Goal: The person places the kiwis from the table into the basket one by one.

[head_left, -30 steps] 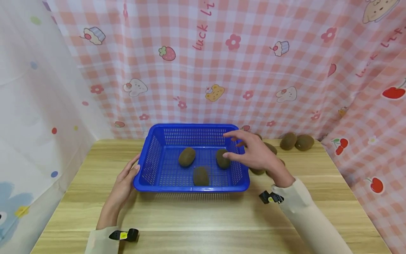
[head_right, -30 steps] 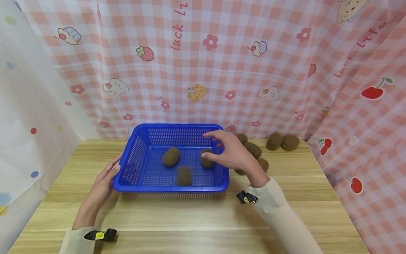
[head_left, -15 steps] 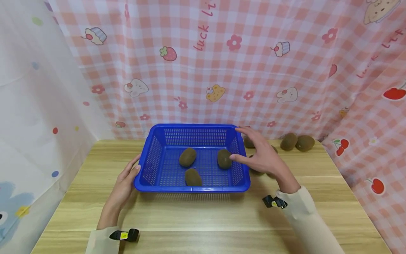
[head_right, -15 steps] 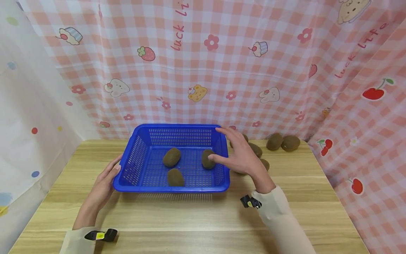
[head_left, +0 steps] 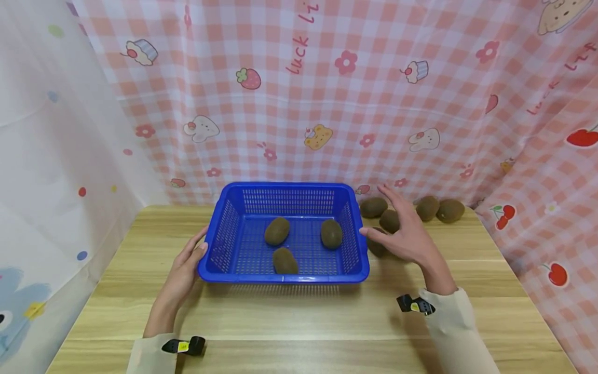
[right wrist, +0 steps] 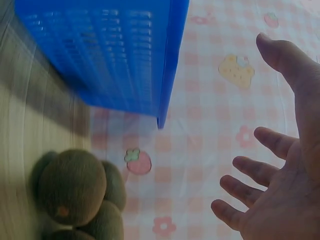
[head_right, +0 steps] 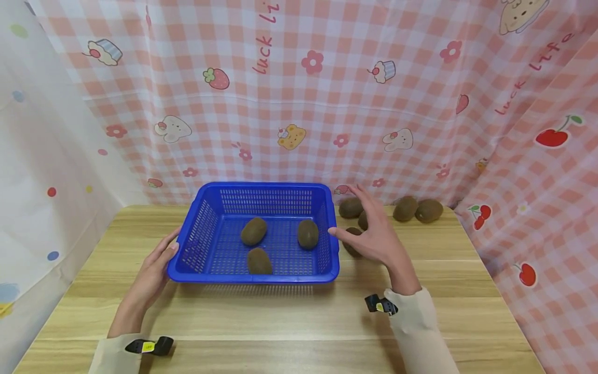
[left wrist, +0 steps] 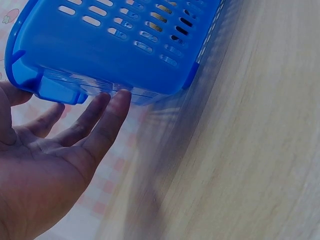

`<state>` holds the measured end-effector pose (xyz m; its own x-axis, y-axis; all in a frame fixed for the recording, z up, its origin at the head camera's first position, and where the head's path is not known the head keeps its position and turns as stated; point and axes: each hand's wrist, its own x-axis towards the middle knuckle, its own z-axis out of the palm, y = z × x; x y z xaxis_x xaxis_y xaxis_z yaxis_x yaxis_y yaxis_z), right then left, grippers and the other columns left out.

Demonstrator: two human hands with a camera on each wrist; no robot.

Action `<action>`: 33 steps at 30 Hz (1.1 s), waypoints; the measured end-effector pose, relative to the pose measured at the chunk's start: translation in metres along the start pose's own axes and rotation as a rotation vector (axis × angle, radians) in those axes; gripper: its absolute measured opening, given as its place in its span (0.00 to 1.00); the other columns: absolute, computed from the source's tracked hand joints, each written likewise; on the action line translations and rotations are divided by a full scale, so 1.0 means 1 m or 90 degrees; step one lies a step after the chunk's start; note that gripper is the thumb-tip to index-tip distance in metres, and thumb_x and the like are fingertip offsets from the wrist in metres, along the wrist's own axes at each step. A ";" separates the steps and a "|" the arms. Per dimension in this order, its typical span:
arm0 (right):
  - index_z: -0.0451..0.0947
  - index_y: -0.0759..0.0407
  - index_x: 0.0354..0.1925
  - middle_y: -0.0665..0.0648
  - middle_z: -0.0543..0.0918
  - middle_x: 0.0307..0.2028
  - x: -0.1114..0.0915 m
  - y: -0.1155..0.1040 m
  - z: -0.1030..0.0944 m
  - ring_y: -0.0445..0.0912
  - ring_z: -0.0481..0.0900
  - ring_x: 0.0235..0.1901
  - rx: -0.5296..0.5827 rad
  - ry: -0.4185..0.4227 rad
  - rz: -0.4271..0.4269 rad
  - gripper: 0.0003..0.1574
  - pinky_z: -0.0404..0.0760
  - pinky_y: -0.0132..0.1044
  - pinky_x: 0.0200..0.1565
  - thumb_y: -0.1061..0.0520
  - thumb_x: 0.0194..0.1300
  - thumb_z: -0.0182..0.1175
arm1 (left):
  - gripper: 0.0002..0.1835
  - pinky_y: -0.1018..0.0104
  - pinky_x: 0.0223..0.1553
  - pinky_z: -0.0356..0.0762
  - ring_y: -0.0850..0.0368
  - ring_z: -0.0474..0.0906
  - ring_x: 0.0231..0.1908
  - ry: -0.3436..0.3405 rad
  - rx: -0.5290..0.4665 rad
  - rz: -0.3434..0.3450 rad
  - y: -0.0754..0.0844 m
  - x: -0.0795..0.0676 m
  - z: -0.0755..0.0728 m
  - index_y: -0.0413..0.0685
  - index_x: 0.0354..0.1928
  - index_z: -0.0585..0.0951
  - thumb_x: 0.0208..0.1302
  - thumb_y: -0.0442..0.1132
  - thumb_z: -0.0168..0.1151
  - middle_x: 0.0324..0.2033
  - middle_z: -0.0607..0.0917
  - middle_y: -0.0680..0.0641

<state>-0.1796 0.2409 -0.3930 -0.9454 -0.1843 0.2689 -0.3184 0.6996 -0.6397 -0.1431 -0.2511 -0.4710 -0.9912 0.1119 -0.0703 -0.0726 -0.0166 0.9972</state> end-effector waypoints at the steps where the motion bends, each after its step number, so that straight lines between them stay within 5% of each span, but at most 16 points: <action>1: 0.54 0.37 0.80 0.55 0.56 0.81 -0.001 0.002 -0.002 0.61 0.51 0.79 0.001 0.009 0.003 0.62 0.54 0.71 0.73 0.40 0.57 0.76 | 0.32 0.67 0.42 0.86 0.65 0.85 0.45 -0.001 -0.001 0.000 0.000 0.000 0.000 0.54 0.81 0.56 0.82 0.52 0.46 0.52 0.83 0.59; 13: 0.46 0.34 0.82 0.55 0.50 0.82 -0.015 0.030 -0.018 0.65 0.54 0.77 0.013 0.028 0.066 0.64 0.55 0.75 0.69 0.40 0.60 0.74 | 0.31 0.68 0.43 0.85 0.65 0.84 0.45 0.000 -0.005 0.005 -0.001 0.000 0.001 0.53 0.81 0.56 0.82 0.51 0.46 0.52 0.83 0.60; 33: 0.36 0.50 0.84 0.69 0.47 0.81 -0.040 0.088 -0.012 0.74 0.49 0.76 0.055 -0.043 0.212 0.71 0.57 0.73 0.69 0.35 0.62 0.71 | 0.31 0.69 0.43 0.85 0.65 0.84 0.46 0.005 -0.011 0.010 0.001 -0.001 0.002 0.50 0.81 0.56 0.83 0.50 0.46 0.52 0.83 0.61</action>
<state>-0.1692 0.3181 -0.4507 -0.9999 -0.0033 -0.0115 0.0064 0.6688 -0.7434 -0.1422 -0.2489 -0.4703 -0.9930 0.1043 -0.0555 -0.0596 -0.0361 0.9976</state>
